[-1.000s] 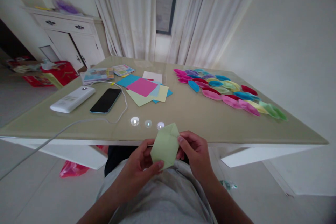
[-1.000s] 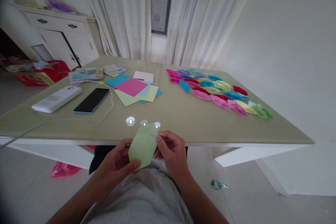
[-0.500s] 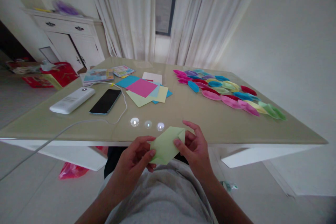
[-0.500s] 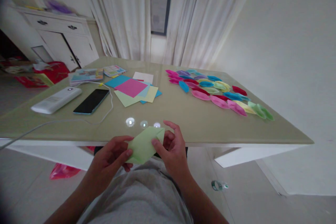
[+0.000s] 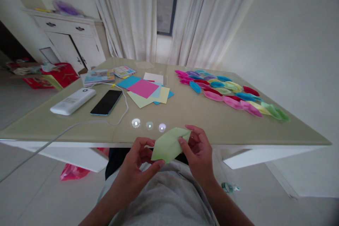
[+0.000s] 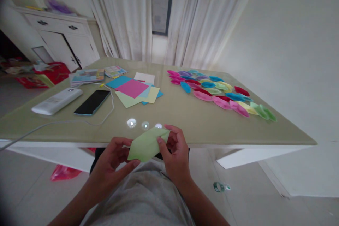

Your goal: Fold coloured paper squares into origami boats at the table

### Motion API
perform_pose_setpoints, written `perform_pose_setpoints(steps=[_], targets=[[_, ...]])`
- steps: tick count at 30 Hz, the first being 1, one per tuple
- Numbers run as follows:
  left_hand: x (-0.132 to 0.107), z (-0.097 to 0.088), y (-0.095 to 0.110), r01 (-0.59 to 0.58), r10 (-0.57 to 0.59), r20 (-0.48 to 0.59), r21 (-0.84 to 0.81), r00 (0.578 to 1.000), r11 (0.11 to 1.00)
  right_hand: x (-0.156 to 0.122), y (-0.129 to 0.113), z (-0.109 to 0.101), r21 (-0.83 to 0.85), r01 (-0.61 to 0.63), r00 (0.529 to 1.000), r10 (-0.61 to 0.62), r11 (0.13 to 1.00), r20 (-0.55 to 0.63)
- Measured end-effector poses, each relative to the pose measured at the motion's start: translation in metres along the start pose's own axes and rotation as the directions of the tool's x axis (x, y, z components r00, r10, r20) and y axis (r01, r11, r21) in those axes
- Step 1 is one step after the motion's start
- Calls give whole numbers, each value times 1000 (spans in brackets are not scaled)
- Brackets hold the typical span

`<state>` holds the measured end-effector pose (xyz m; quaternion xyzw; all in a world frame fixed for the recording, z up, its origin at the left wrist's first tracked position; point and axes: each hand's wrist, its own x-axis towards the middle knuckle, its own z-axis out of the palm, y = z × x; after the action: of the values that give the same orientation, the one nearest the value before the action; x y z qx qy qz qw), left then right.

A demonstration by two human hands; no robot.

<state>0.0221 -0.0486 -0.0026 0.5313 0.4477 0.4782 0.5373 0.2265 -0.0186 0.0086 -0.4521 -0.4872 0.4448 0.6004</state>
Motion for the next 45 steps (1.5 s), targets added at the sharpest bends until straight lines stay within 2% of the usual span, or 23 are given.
perform_pose_setpoints(steps=[5, 13, 16, 21, 27, 31, 35, 38, 42, 45], targets=[[2, 1, 1, 1, 0, 30, -13, 1000, 1000, -1, -2, 1, 8, 10, 999, -10, 1000, -35], [1, 9, -1, -102, 101, 17, 160, 995, 982, -5, -2, 5, 23, 0, 1000, 0, 1000, -22], [2, 10, -1, -127, 124, 24, 169, 992, 977, -4, -1, 4, 15, -5, 1000, 5, 1000, -18], [3, 1, 0, -169, 151, 153, 111, 977, 979, 2, 0, -3, 13, 24, 1000, -24, 1000, -10], [-2, -4, 1, -277, 220, 209, 301, 953, 912, 6, 0, -4, 59, -12, 1000, 13, 998, -10], [-3, -2, 1, -276, 231, 163, 360, 959, 891, 5, 0, -4, 67, -7, 1000, 7, 998, 3], [-3, -6, -15, -251, 245, 56, 251, 968, 935, 6, 1, -9, 88, -4, 998, -2, 996, 59], [-4, -13, -26, -227, 227, 15, 142, 974, 963, 7, 0, -13, 107, 24, 993, -36, 994, 112], [-2, -19, -20, -200, 196, 45, 151, 980, 968, 9, -2, -17, 68, 61, 982, -72, 996, 173], [2, -21, -9, -241, 230, 78, 209, 970, 948, 10, -1, -19, 47, 103, 963, -112, 994, 244]])
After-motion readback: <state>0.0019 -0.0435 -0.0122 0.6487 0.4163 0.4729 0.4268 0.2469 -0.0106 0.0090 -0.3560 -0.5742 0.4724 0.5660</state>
